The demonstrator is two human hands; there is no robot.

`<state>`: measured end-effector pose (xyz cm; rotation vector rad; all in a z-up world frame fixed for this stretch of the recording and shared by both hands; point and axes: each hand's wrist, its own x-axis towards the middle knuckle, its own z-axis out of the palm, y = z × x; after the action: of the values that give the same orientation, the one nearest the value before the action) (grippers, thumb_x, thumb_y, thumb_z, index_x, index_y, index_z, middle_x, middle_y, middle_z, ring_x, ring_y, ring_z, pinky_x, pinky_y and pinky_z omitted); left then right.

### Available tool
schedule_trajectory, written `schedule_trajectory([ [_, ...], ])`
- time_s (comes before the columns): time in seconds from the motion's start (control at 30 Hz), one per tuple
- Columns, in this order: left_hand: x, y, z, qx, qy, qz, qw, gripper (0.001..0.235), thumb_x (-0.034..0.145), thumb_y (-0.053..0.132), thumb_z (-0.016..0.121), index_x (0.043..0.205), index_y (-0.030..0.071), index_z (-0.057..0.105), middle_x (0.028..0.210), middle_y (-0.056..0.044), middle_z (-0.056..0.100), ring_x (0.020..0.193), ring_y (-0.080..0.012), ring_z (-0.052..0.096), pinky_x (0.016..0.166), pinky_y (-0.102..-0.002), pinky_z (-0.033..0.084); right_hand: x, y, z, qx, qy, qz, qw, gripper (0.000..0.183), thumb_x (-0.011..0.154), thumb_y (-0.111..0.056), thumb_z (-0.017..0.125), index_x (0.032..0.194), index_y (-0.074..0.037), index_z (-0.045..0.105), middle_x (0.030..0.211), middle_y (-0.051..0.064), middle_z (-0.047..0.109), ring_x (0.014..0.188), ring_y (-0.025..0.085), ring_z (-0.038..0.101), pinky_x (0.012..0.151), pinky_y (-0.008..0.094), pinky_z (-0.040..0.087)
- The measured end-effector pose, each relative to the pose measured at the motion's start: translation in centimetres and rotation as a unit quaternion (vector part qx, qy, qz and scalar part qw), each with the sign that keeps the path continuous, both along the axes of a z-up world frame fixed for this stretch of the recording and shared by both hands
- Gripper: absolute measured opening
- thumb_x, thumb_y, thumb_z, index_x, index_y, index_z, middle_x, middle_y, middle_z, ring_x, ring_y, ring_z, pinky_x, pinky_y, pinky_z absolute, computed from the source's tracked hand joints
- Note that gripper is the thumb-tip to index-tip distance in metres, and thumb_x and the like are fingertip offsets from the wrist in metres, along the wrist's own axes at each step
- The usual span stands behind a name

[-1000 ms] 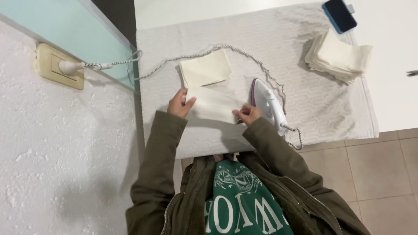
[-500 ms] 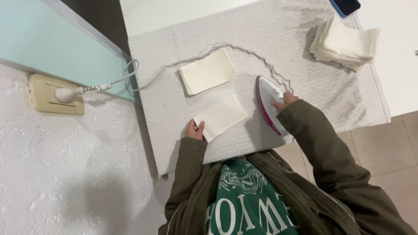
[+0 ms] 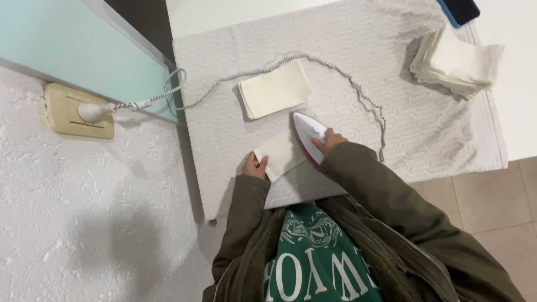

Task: The person irons a small white cloth on a white table covered with a towel. They repeatedly smooth the fabric with an iron, flip the cloth over, and continue ironing the other side. The person handles the cloth and iron throughout the process.

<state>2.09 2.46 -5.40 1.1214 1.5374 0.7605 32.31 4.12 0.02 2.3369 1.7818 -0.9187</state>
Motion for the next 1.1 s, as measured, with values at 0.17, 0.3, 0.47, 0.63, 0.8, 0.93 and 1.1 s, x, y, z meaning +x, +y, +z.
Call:
schedule_trajectory([
  [0.17,0.4,0.2,1.9,-0.014,0.032,-0.011,0.999,0.043,0.092,0.028,0.073,0.126,0.002,0.066,0.094,-0.013,0.078,0.082,-0.02,0.074,0.074,-0.035,0.057,2.2,0.8,9.9,-0.15,0.035,-0.118,0.981,0.059,0.101,-0.053,0.051,0.131,-0.003,0.049,0.103,0.026,0.072,0.08,0.037,0.077,0.069,0.05,0.065],
  [0.3,1.2,0.9,3.6,0.023,0.028,-0.028,0.999,0.035,0.096,0.032,0.073,0.117,0.005,0.072,0.091,-0.014,0.077,0.079,-0.0224,0.07,0.071,-0.037,0.056,5.7,1.6,10.8,-0.103,0.02,-0.137,0.985,0.06,0.102,-0.052,0.055,0.13,0.0,0.051,0.109,0.03,0.072,0.09,0.039,0.075,0.077,0.05,0.063],
  [0.47,1.1,2.7,4.1,0.106,0.114,-0.125,0.98,0.03,0.101,0.031,0.066,0.122,0.01,0.074,0.083,-0.017,0.072,0.068,-0.0193,0.064,0.065,-0.038,0.053,4.2,3.7,14.7,0.104,-0.017,-0.005,0.994,0.074,0.084,-0.039,0.08,0.135,0.003,0.048,0.132,0.027,0.057,0.12,0.042,0.06,0.101,0.048,0.051],
  [0.63,1.3,5.9,15.4,0.104,0.006,-0.207,0.973,0.03,0.1,0.023,0.063,0.126,0.011,0.073,0.072,-0.015,0.067,0.058,-0.0157,0.049,0.056,-0.036,0.047,-2.6,7.7,13.2,0.222,0.147,0.313,0.912,0.079,0.07,-0.031,0.09,0.138,-0.012,0.054,0.142,0.021,0.056,0.136,0.04,0.05,0.11,0.049,0.04],
  [0.8,-0.5,11.6,14.8,0.08,0.077,-0.198,0.974,0.03,0.104,0.026,0.064,0.127,0.011,0.075,0.071,-0.019,0.059,0.063,-0.0135,0.044,0.06,-0.033,0.044,-0.2,13.8,6.6,-0.08,0.097,0.261,0.957,0.056,0.079,-0.031,0.086,0.131,-0.021,0.067,0.13,0.01,0.07,0.125,0.031,0.062,0.111,0.044,0.047],
  [0.93,-0.4,17.0,6.3,0.096,-0.043,-0.11,0.988,0.033,0.104,0.027,0.064,0.125,0.002,0.07,0.084,-0.01,0.072,0.074,-0.0076,0.055,0.069,-0.028,0.052,2.0,18.7,8.3,-0.15,0.12,0.087,0.978,0.06,0.088,-0.028,0.079,0.143,-0.017,0.059,0.123,0.013,0.074,0.111,0.028,0.072,0.101,0.039,0.055],
  [1.1,0.5,22.1,-1.7,0.093,-0.103,-0.073,0.988,0.034,0.104,0.027,0.063,0.123,-0.001,0.068,0.095,-0.006,0.077,0.082,-0.0079,0.067,0.074,-0.026,0.055,2.0,22.9,6.5,-0.059,0.246,-0.091,0.963,0.048,0.087,-0.02,0.08,0.13,-0.003,0.064,0.116,0.018,0.075,0.086,0.027,0.075,0.072,0.037,0.063],
])
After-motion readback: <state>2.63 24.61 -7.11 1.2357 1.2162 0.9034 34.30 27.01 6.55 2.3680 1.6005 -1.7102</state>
